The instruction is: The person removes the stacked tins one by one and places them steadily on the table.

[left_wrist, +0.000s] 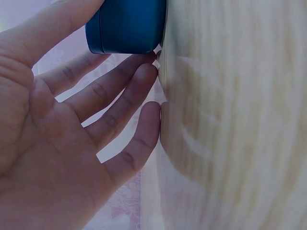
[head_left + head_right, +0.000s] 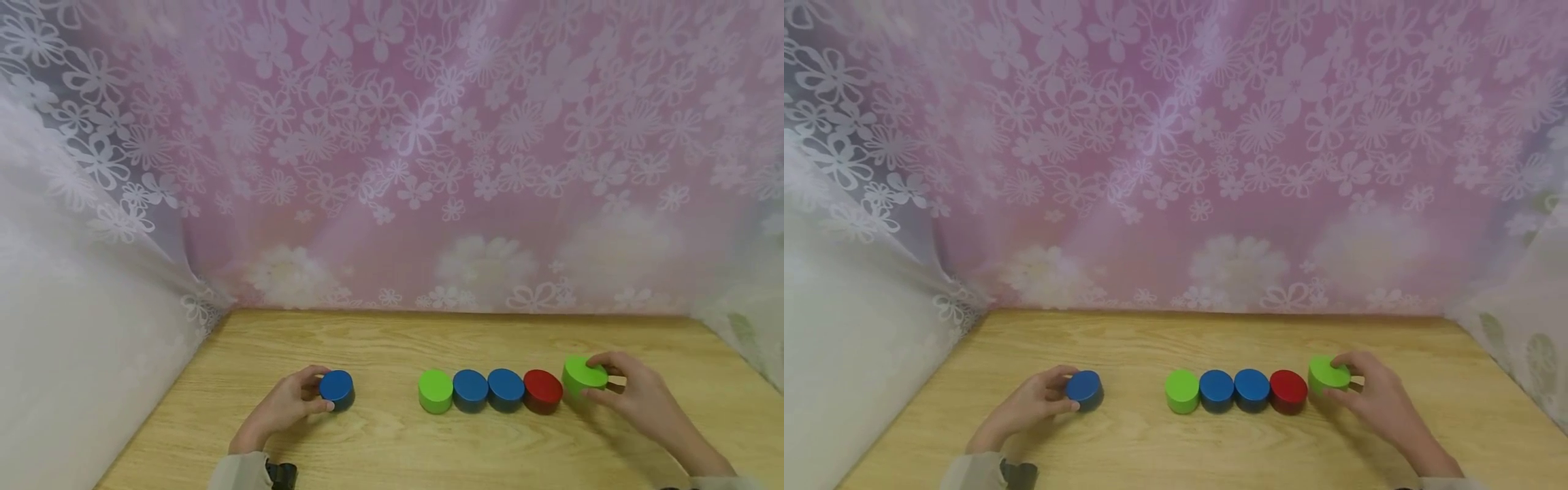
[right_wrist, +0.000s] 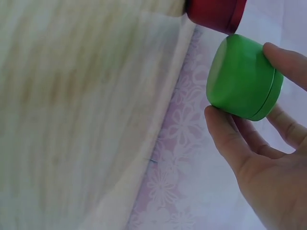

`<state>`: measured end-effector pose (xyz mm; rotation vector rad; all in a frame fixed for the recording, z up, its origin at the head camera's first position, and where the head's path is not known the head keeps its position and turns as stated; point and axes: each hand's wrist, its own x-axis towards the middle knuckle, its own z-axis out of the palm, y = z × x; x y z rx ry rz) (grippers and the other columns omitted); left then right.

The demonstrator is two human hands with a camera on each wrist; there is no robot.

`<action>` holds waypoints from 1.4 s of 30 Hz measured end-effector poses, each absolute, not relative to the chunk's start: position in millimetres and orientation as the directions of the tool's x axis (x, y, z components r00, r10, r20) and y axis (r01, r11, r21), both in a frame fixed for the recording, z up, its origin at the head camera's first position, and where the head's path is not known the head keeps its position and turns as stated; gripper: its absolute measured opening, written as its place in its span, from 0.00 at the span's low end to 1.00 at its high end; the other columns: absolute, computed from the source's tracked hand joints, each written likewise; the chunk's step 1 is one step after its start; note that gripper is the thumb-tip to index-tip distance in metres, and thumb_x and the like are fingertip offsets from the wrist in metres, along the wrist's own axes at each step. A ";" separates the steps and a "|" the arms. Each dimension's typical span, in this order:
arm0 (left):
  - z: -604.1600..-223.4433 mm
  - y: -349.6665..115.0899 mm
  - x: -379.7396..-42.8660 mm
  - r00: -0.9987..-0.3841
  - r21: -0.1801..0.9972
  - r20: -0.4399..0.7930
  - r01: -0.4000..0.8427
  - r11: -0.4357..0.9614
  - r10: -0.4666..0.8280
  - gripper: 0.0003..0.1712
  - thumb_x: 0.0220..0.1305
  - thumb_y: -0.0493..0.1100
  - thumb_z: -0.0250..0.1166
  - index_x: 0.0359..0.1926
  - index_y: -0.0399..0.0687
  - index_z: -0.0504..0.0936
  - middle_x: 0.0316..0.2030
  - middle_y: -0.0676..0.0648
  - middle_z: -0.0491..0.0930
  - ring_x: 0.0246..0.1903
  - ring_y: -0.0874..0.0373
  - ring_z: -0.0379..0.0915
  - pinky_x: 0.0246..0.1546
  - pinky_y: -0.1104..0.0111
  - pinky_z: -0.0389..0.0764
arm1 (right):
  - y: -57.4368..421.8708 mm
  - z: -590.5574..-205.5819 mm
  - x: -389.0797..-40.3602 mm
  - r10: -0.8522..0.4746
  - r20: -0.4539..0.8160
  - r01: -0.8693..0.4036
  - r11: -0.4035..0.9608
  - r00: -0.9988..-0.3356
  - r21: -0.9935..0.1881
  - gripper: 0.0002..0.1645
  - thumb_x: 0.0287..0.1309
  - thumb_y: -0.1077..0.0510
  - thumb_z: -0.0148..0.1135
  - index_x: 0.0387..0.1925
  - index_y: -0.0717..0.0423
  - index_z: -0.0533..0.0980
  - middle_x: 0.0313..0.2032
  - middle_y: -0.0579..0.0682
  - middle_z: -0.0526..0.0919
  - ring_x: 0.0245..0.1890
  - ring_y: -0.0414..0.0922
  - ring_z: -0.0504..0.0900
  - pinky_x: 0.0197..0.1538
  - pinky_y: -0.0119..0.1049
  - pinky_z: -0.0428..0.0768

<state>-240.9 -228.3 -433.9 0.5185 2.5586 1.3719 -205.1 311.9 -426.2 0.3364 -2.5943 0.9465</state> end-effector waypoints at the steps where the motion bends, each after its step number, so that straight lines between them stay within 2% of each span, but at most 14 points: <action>1: -433.8 -228.1 -241.1 -0.919 0.835 -0.003 0.214 0.507 0.393 0.36 0.63 0.41 0.74 0.66 0.30 0.71 0.51 0.39 0.81 0.52 0.38 0.79 0.51 0.48 0.81 | 312.5 -427.9 -204.8 -0.099 0.405 -0.336 0.748 -0.909 -0.572 0.25 0.46 0.68 0.80 0.46 0.66 0.78 0.45 0.59 0.81 0.39 0.23 0.72 0.36 0.26 0.82; 6: -433.0 -227.5 -241.8 -0.918 0.837 0.002 0.218 0.502 0.396 0.36 0.63 0.41 0.74 0.66 0.30 0.71 0.51 0.40 0.81 0.52 0.39 0.79 0.51 0.48 0.80 | 314.0 -433.3 -206.0 -0.109 0.391 -0.334 0.749 -0.914 -0.573 0.24 0.45 0.68 0.80 0.44 0.64 0.78 0.44 0.56 0.82 0.38 0.26 0.74 0.35 0.28 0.83; 13: -434.0 -228.1 -239.9 -0.923 0.834 -0.003 0.210 0.510 0.385 0.35 0.63 0.41 0.74 0.66 0.31 0.71 0.51 0.40 0.81 0.53 0.38 0.78 0.52 0.46 0.80 | 314.8 -434.8 -208.2 -0.162 0.336 -0.339 0.742 -0.928 -0.578 0.24 0.42 0.67 0.82 0.40 0.62 0.77 0.40 0.52 0.82 0.36 0.28 0.74 0.37 0.45 0.86; 18: -432.7 -227.7 -239.5 -0.922 0.836 -0.004 0.210 0.507 0.388 0.35 0.63 0.41 0.74 0.66 0.31 0.71 0.51 0.39 0.81 0.53 0.38 0.78 0.51 0.46 0.80 | 315.3 -434.9 -209.1 -0.202 0.307 -0.349 0.748 -0.930 -0.565 0.24 0.41 0.68 0.82 0.39 0.60 0.77 0.39 0.50 0.81 0.36 0.29 0.75 0.38 0.49 0.86; 21: -432.3 -227.2 -239.8 -0.919 0.834 -0.003 0.215 0.508 0.394 0.35 0.63 0.41 0.74 0.66 0.30 0.71 0.51 0.39 0.81 0.53 0.38 0.78 0.51 0.47 0.80 | 316.4 -435.7 -209.9 -0.209 0.292 -0.344 0.752 -0.934 -0.562 0.24 0.41 0.67 0.82 0.39 0.60 0.76 0.40 0.51 0.81 0.37 0.33 0.77 0.40 0.50 0.86; 26: -433.1 -226.9 -240.3 -0.919 0.833 -0.004 0.216 0.510 0.395 0.35 0.63 0.41 0.74 0.66 0.31 0.71 0.51 0.40 0.81 0.52 0.39 0.78 0.51 0.46 0.80 | 317.5 -438.1 -211.0 -0.235 0.311 -0.376 0.747 -0.921 -0.548 0.25 0.39 0.68 0.83 0.39 0.60 0.76 0.42 0.54 0.81 0.40 0.50 0.84 0.40 0.49 0.86; 30: -434.5 -226.9 -240.1 -0.916 0.836 -0.006 0.216 0.504 0.401 0.36 0.63 0.41 0.74 0.66 0.30 0.71 0.51 0.39 0.81 0.53 0.38 0.78 0.51 0.46 0.79 | 318.0 -438.0 -210.9 -0.250 0.306 -0.384 0.748 -0.919 -0.541 0.26 0.38 0.69 0.82 0.39 0.60 0.76 0.42 0.54 0.81 0.39 0.43 0.83 0.38 0.47 0.86; 33: -434.9 -227.5 -239.9 -0.919 0.834 -0.003 0.216 0.507 0.395 0.36 0.63 0.41 0.74 0.66 0.31 0.71 0.52 0.39 0.81 0.53 0.37 0.78 0.51 0.45 0.79 | 318.3 -434.7 -211.1 -0.255 0.268 -0.365 0.750 -0.929 -0.552 0.26 0.40 0.68 0.82 0.41 0.61 0.76 0.43 0.54 0.81 0.39 0.44 0.82 0.38 0.45 0.86; 38: -435.1 -229.4 -240.9 -0.923 0.827 0.003 0.219 0.517 0.386 0.36 0.62 0.40 0.75 0.67 0.32 0.71 0.52 0.39 0.81 0.53 0.37 0.77 0.52 0.45 0.79 | 320.4 -426.5 -212.0 -0.226 0.255 -0.335 0.749 -0.940 -0.572 0.26 0.49 0.64 0.79 0.48 0.66 0.76 0.47 0.61 0.82 0.44 0.63 0.82 0.39 0.45 0.86; 42: -434.2 -230.2 -240.9 -0.916 0.825 0.011 0.235 0.514 0.401 0.37 0.62 0.39 0.74 0.67 0.31 0.70 0.52 0.39 0.80 0.53 0.37 0.77 0.52 0.45 0.79 | 322.3 -421.6 -213.0 -0.206 0.285 -0.336 0.760 -0.936 -0.557 0.26 0.54 0.62 0.77 0.51 0.66 0.75 0.50 0.64 0.81 0.45 0.63 0.82 0.39 0.40 0.85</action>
